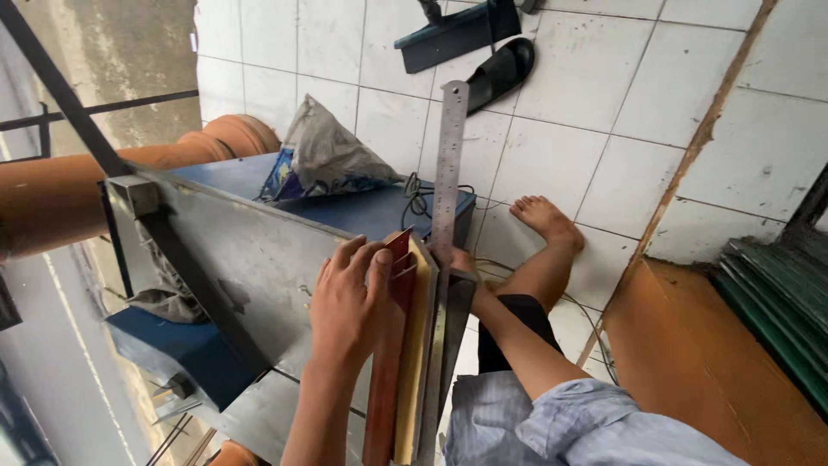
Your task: The person picks up frame molding, uses a miter saw to cut pieces at forty-five degree angles, and then assembles the frame pieces on the floor using small metal fasteners.
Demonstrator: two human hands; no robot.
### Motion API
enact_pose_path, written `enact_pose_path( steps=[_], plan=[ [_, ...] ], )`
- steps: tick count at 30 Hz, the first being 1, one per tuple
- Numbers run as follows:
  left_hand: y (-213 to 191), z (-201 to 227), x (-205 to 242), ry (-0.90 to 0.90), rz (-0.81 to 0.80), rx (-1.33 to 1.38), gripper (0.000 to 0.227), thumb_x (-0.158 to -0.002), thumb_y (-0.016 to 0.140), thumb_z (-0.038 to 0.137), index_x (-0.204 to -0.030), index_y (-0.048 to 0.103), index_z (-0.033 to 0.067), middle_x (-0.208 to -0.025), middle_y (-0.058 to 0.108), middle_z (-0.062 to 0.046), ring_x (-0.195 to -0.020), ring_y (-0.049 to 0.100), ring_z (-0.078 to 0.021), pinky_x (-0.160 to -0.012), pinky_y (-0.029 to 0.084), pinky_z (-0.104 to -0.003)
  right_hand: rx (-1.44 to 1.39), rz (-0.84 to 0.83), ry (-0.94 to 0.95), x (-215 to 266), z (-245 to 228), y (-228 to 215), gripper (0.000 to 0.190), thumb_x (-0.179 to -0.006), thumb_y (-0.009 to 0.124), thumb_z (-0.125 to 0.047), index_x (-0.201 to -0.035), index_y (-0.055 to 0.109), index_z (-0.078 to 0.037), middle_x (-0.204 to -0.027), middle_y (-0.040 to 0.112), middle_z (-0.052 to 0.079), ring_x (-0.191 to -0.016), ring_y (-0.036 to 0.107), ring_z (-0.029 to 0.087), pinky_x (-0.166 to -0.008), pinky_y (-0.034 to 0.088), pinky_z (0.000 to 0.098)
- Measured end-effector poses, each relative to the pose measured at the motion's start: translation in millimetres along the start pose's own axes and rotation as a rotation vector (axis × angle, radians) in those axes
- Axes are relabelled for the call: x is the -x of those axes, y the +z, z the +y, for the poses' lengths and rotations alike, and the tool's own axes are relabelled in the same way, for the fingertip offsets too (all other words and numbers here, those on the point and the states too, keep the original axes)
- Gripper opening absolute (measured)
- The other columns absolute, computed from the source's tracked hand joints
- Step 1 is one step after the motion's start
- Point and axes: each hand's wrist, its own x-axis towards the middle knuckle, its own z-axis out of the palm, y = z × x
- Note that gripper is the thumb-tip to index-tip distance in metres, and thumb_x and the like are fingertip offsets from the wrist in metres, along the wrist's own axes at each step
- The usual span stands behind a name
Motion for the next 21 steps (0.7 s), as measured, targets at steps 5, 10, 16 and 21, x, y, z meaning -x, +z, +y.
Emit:
enact_pose_path(
  steps=[5, 10, 16, 21],
  plan=[
    [0, 3, 1, 0.037, -0.003, 0.005, 0.051, -0.107, 0.038, 0.053, -0.126, 0.070, 0.0174, -0.134, 0.063, -0.017, -0.133, 0.057, -0.0409, -0.117, 0.034, -0.060, 0.018, 0.111, 0.048, 0, 6, -8, 0.040, -0.095, 0.069, -0.024, -0.122, 0.064, 0.006, -0.109, 0.068, 0.033, -0.099, 0.064, 0.045, -0.079, 0.053, 0.0578],
    [-9, 6, 6, 0.032, -0.026, 0.077, 0.057, -0.107, 0.033, 0.054, -0.129, 0.068, 0.0147, -0.137, 0.061, -0.019, -0.137, 0.053, -0.0435, -0.118, 0.032, -0.062, 0.034, 0.168, 0.090, 1, 12, 13, 0.042, -0.094, 0.071, -0.032, -0.123, 0.066, -0.001, -0.110, 0.069, 0.026, -0.099, 0.066, 0.041, -0.080, 0.054, 0.0553],
    [-10, -4, 5, 0.104, -0.022, 0.114, 0.056, -0.109, 0.035, 0.050, -0.132, 0.066, 0.0089, -0.135, 0.060, -0.027, -0.133, 0.053, -0.0507, -0.114, 0.034, -0.066, 0.063, 0.219, 0.125, 2, 14, 48, 0.044, -0.092, 0.073, -0.041, -0.124, 0.068, -0.010, -0.111, 0.071, 0.017, -0.100, 0.068, 0.035, -0.081, 0.055, 0.0522],
    [-10, -2, 9, 0.067, -0.035, 0.133, 0.061, -0.106, 0.033, 0.059, -0.135, 0.065, 0.0161, -0.142, 0.057, -0.022, -0.139, 0.046, -0.0523, -0.118, 0.031, -0.064, 0.109, 0.307, 0.144, -1, 22, 51, 0.046, -0.091, 0.075, -0.049, -0.125, 0.070, -0.018, -0.112, 0.072, 0.010, -0.100, 0.069, 0.030, -0.082, 0.057, 0.0496]
  ],
)
